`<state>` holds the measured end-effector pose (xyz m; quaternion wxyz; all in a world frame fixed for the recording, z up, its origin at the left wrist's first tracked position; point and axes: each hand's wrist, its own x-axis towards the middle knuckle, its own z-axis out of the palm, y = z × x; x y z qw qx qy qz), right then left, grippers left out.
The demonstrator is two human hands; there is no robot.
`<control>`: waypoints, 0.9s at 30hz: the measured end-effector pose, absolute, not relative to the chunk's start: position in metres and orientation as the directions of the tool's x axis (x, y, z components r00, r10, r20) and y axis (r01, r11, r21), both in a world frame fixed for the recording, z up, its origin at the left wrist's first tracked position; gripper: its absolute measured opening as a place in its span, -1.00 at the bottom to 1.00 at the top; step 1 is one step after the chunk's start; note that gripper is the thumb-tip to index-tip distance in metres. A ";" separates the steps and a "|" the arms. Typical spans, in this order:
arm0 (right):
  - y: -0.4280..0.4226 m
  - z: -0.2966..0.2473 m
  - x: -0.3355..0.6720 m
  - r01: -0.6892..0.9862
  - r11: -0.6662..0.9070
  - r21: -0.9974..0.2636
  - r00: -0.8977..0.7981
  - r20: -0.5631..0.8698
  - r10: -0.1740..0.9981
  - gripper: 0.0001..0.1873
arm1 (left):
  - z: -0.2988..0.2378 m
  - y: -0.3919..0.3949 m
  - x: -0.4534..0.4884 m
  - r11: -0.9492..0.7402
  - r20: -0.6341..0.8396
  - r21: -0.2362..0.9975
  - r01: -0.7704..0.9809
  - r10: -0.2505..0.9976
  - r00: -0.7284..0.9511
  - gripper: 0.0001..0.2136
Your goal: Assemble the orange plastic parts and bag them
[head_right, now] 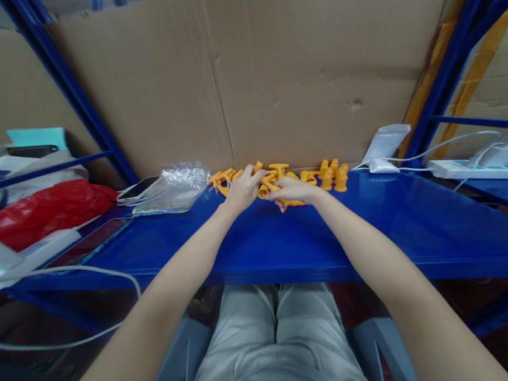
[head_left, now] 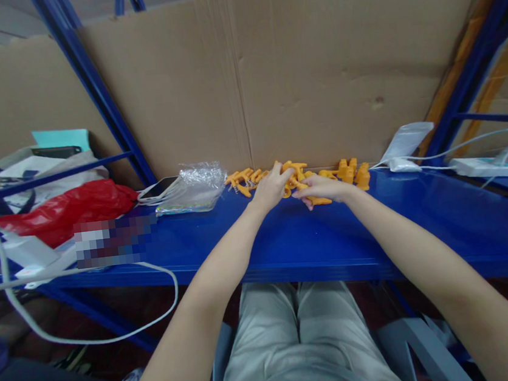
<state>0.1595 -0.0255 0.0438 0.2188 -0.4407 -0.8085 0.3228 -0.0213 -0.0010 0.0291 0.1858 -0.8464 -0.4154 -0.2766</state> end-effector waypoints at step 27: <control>-0.043 0.050 0.138 0.917 0.252 0.311 -0.355 0.345 0.869 -0.46 | 0.032 -0.007 -0.020 -0.481 0.557 0.112 0.869 0.755 0.346 -0.65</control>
